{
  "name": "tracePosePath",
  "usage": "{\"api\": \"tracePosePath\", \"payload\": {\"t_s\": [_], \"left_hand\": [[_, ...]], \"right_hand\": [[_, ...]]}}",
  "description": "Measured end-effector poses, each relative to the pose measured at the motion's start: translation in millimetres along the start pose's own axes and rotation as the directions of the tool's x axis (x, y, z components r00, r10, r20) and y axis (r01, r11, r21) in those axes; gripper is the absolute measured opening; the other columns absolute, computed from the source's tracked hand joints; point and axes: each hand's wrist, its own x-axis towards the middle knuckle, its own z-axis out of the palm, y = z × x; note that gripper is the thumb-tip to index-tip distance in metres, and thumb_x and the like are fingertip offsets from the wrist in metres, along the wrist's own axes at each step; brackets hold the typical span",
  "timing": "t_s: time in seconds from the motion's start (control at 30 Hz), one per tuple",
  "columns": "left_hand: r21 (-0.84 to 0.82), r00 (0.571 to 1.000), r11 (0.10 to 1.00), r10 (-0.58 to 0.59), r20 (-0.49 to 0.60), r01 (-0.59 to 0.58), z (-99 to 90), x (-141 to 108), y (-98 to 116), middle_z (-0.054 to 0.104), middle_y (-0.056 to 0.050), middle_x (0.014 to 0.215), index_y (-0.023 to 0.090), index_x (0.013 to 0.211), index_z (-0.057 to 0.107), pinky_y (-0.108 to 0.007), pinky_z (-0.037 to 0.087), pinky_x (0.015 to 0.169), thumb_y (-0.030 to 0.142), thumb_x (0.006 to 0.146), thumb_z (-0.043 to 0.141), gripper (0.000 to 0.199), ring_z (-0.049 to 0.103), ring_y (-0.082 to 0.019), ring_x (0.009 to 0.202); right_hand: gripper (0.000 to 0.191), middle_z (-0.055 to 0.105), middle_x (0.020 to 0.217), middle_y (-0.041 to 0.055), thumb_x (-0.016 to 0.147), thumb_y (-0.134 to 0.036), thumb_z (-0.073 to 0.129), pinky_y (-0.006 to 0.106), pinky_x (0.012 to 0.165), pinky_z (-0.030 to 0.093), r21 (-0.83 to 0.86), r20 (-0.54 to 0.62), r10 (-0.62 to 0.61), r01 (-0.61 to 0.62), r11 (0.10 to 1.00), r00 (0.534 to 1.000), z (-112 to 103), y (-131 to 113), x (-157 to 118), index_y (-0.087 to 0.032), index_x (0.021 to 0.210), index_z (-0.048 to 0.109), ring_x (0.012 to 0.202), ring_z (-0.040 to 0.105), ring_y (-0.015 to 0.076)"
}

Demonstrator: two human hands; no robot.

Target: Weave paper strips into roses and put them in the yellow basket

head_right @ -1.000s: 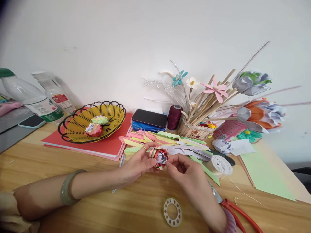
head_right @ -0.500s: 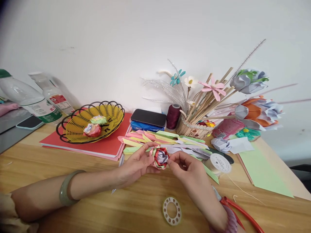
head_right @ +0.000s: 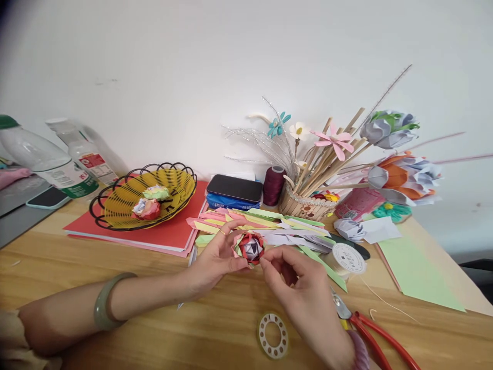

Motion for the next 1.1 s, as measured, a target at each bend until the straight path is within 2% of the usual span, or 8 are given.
{"api": "tracePosePath", "payload": {"t_s": [0.1,0.27,0.5,0.63,0.73,0.87,0.97,1.1], "left_hand": [[0.036,1.0,0.999,0.024,0.012,-0.025,-1.7,1.6,-2.3,0.05,-0.003,0.114,0.027,0.111,0.046,-0.028,0.041,0.081,0.018,0.054,0.077,0.065,0.053,-0.016,0.096],[0.086,0.995,0.996,0.026,0.099,-0.035,-1.9,1.1,-1.4,0.058,-0.003,0.105,0.023,0.104,0.05,-0.029,0.04,0.084,0.017,0.059,0.075,0.052,0.055,-0.016,0.096],[0.147,0.999,0.989,0.025,0.031,-0.029,2.4,-0.2,1.0,0.059,-0.002,0.095,0.021,0.1,0.046,-0.025,0.042,0.076,0.014,0.058,0.074,0.05,0.056,-0.012,0.084],[0.078,0.999,0.997,-0.007,0.046,0.003,3.3,-0.1,1.9,0.057,-0.002,0.097,0.022,0.101,0.044,-0.025,0.044,0.075,0.012,0.056,0.075,0.056,0.056,-0.011,0.083],[-0.011,0.995,0.997,-0.081,0.063,0.082,2.9,-1.4,3.8,0.056,-0.003,0.098,0.022,0.101,0.043,-0.026,0.046,0.068,0.016,0.054,0.076,0.059,0.056,-0.013,0.08],[-0.094,0.985,0.982,-0.162,0.052,0.167,2.8,-4.0,6.4,0.056,-0.004,0.096,0.021,0.097,0.041,-0.03,0.049,0.061,0.036,0.069,0.065,0.04,0.056,-0.014,0.073],[-0.114,0.987,0.98,-0.159,0.021,0.161,3.4,-4.4,6.1,0.056,-0.002,0.09,0.02,0.092,0.039,-0.03,0.048,0.063,0.038,0.074,0.06,0.033,0.056,-0.012,0.072],[-0.203,0.991,0.97,-0.13,0.046,0.136,4.4,-3.5,4.7,0.056,0.0,0.09,0.021,0.097,0.041,-0.03,0.045,0.073,0.03,0.069,0.067,0.039,0.056,-0.013,0.081]], "right_hand": [[0.014,0.053,0.055,-0.0027,0.079,-0.031,0.053,0.021,0.039,0.034,-0.073,-0.027,-0.101,0.099,0.992,0.994,3.4,1.6,-2.0,-0.02,0.08,0.061,0.044,0.043,0.0091],[0.009,0.053,0.057,-0.0036,0.081,-0.023,0.053,0.021,0.042,0.036,-0.208,-0.029,-0.281,0.27,0.94,0.959,6.2,9.1,-4.3,-0.021,0.084,0.06,0.044,0.043,0.0077],[0.008,0.053,0.058,-0.0036,0.081,-0.023,0.053,0.021,0.043,0.038,-0.288,-0.026,-0.361,0.339,0.896,0.932,5.3,8.3,-2.2,-0.02,0.087,0.058,0.044,0.046,0.0079],[0.009,0.055,0.06,-0.0023,0.082,-0.02,0.051,0.021,0.044,0.04,-0.314,-0.028,-0.385,0.357,0.879,0.923,5.3,11.3,-1.2,-0.02,0.089,0.057,0.047,0.048,0.0086],[0.011,0.058,0.065,-0.0001,0.083,-0.018,0.05,0.022,0.047,0.041,-0.349,-0.023,-0.419,0.385,0.854,0.908,5.0,14.9,-0.8,-0.02,0.091,0.057,0.052,0.052,0.0098],[0.013,0.058,0.07,0.0018,0.082,-0.015,0.051,0.022,0.051,0.044,-0.33,0.037,-0.475,0.459,0.824,0.879,4.0,14.5,-1.1,-0.019,0.094,0.056,0.06,0.055,0.0111],[0.014,0.057,0.07,0.0025,0.081,-0.016,0.052,0.022,0.053,0.045,-0.317,0.065,-0.51,0.503,0.804,0.857,4.3,12.8,-1.2,-0.018,0.095,0.056,0.062,0.056,0.0118],[0.014,0.057,0.07,0.0026,0.081,-0.016,0.054,0.023,0.053,0.045,-0.358,0.055,-0.521,0.504,0.786,0.852,5.7,14.7,-1.1,-0.018,0.095,0.056,0.062,0.056,0.012]]}}
